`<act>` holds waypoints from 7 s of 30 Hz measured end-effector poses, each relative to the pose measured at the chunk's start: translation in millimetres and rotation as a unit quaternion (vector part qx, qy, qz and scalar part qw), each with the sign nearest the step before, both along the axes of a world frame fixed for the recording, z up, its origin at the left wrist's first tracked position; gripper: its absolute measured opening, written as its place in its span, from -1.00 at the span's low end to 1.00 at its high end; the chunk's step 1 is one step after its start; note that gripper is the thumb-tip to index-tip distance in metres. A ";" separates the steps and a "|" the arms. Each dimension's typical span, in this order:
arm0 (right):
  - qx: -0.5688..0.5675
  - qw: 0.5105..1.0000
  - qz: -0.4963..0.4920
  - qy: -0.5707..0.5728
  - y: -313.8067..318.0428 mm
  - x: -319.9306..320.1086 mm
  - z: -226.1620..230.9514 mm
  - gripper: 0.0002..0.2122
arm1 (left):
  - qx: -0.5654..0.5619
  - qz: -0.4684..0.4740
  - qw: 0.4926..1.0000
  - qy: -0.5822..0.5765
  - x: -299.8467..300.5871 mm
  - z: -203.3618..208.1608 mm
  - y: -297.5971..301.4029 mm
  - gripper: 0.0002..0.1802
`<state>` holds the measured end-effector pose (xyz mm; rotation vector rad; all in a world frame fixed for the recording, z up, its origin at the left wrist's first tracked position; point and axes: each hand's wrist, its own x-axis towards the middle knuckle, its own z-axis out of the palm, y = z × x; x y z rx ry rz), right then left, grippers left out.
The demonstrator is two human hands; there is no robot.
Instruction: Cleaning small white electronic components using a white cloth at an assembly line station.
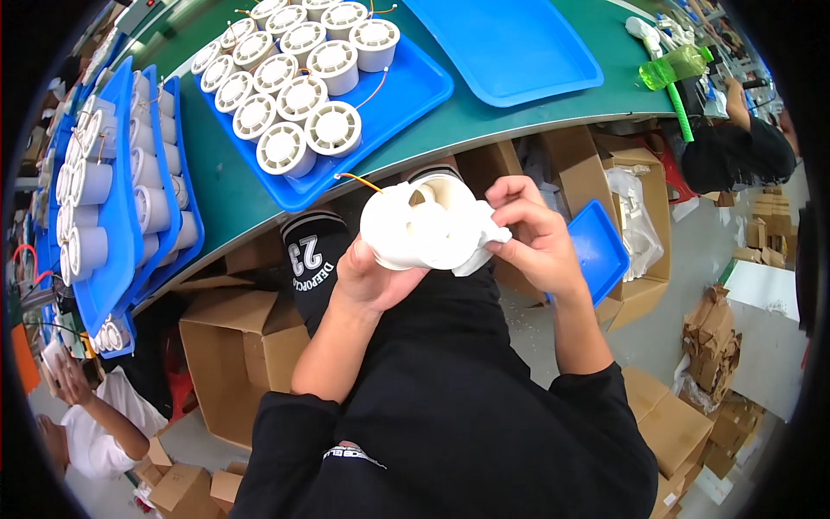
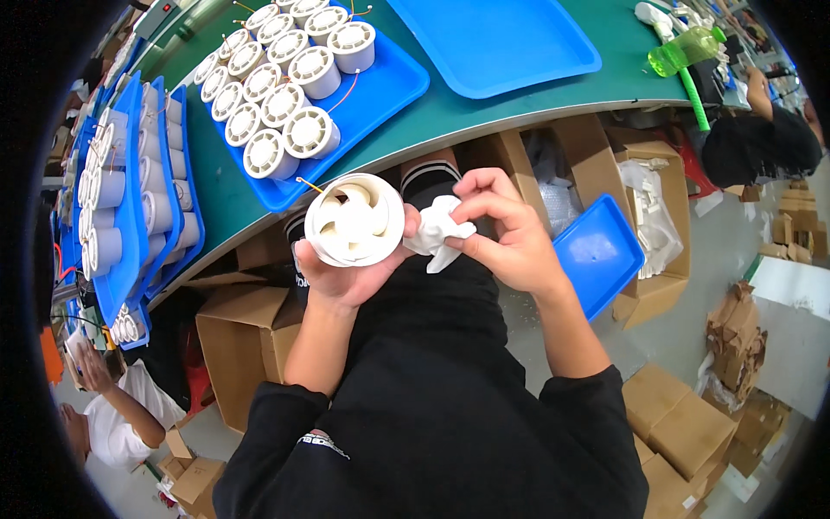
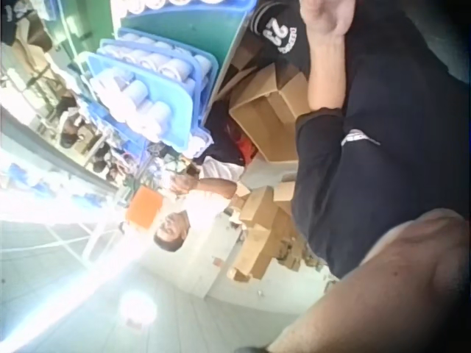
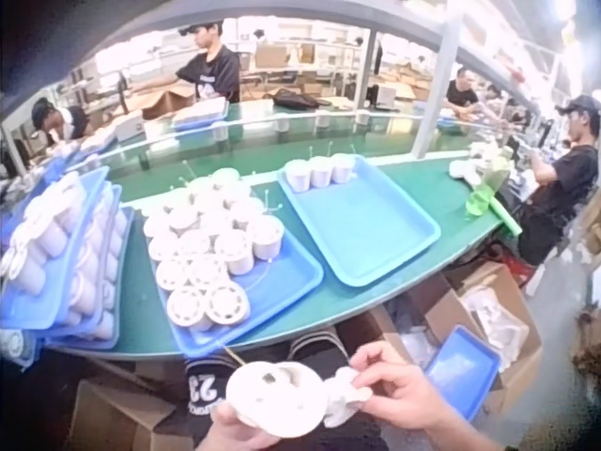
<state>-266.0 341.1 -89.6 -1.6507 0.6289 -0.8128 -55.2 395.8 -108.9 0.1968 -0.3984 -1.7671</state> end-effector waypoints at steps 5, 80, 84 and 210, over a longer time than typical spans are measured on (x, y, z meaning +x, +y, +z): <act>0.267 0.956 -0.028 -0.115 12.3 18.6 -7.6 -0.67 | 0.012 0.024 1.000 -0.002 11.9 -4.1 2.2 -0.06; 0.204 0.825 -0.011 -0.527 -71.5 54.6 -1.7 -0.60 | 0.204 0.169 0.964 -0.010 29.2 21.1 22.9 -0.20; -0.072 0.947 -0.131 -0.284 -44.8 67.6 -2.7 -0.82 | 0.207 0.188 0.959 -0.040 22.6 27.6 17.2 -0.19; -0.254 0.962 -0.094 -0.016 -60.4 62.2 83.0 -0.77 | -0.446 0.518 0.236 -0.690 75.9 57.5 -3.5 -0.70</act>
